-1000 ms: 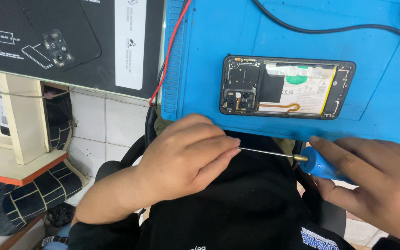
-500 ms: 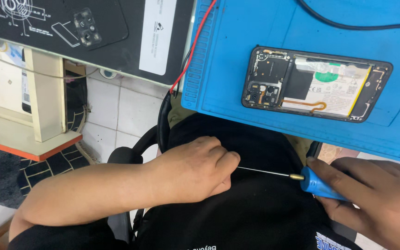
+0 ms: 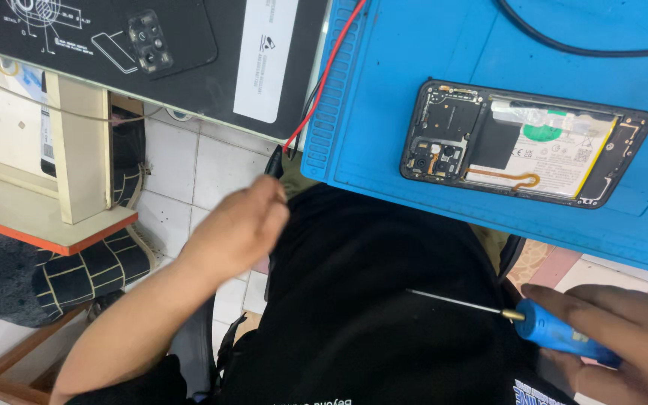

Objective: The person uses a blue electric screwdriver to unscrew screws from the edge of an opened smartphone lying on a blue repair mat, holding the phone steady with the other hand. They then power the phone on, test the camera app by pointing it around the room, and press the black back cover onto the phone body.

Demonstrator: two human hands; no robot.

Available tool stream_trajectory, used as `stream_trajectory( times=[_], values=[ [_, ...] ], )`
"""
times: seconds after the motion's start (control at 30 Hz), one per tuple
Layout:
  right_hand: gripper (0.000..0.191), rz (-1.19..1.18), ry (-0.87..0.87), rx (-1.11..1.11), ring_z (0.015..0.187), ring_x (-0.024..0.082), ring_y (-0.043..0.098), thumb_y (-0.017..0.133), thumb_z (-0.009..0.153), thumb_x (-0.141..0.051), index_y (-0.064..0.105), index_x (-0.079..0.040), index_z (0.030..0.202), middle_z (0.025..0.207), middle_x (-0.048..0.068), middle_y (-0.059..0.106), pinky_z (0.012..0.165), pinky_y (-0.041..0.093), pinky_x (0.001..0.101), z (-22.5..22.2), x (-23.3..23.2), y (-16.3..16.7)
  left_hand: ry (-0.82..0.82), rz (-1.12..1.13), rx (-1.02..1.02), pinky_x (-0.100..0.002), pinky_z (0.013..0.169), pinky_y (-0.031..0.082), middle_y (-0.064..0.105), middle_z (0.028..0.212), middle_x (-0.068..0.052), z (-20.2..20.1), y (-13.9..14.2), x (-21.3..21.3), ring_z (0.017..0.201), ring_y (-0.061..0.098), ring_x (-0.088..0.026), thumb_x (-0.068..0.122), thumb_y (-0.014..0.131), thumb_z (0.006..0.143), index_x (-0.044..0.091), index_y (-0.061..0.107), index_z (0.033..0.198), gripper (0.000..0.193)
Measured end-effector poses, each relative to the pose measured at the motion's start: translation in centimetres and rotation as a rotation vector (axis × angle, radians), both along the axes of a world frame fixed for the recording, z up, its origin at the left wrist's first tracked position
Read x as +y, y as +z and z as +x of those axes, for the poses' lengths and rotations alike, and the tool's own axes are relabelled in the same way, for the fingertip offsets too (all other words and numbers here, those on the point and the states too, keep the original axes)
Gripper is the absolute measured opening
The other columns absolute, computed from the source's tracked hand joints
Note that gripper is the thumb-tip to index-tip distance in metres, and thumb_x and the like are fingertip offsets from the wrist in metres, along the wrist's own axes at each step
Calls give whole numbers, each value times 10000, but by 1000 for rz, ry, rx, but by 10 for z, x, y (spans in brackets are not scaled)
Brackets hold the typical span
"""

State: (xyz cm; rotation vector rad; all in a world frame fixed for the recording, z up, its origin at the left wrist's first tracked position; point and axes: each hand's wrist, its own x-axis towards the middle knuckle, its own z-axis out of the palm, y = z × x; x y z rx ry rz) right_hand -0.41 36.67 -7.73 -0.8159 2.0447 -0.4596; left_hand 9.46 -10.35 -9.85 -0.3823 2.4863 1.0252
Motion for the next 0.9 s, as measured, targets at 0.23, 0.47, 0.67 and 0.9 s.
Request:
stream_trajectory(
  times=[0.23, 0.47, 0.67, 0.9],
  values=[
    [769, -87, -77, -33, 953, 162, 779, 898, 641, -314, 705, -153, 1367, 1072, 23, 805, 804, 611, 293, 9, 18, -11, 790, 110, -178, -350, 523, 472, 662, 729, -157, -48, -123, -99, 567, 598, -211, 238, 427, 1046, -14, 612, 990, 318],
    [686, -79, -351, -52, 924, 194, 758, 877, 657, -222, 720, -102, 1314, 1077, 74, 746, 779, 593, 312, 30, 11, 6, 397, -194, 504, -381, 681, 453, 695, 1058, -160, -88, -158, -113, 845, 600, -248, 229, 561, 1075, 21, 622, 1258, 284],
    [687, -77, -410, -1, 883, 172, 761, 898, 664, -253, 706, -98, 1305, 1077, 71, 803, 760, 598, 304, 35, 14, 17, 251, -179, 474, -389, 710, 461, 700, 1080, -164, -120, -149, -102, 881, 610, -266, 229, 604, 1037, 23, 641, 1260, 306],
    [704, 4, -425, 315, 921, 282, 755, 851, 623, -180, 670, -6, 1281, 1050, 167, 738, 807, 607, 368, 11, 22, 36, 209, -216, 411, -399, 744, 471, 706, 1105, -169, -125, -130, -89, 922, 622, -287, 229, 654, 994, 25, 663, 1262, 338]
  ],
)
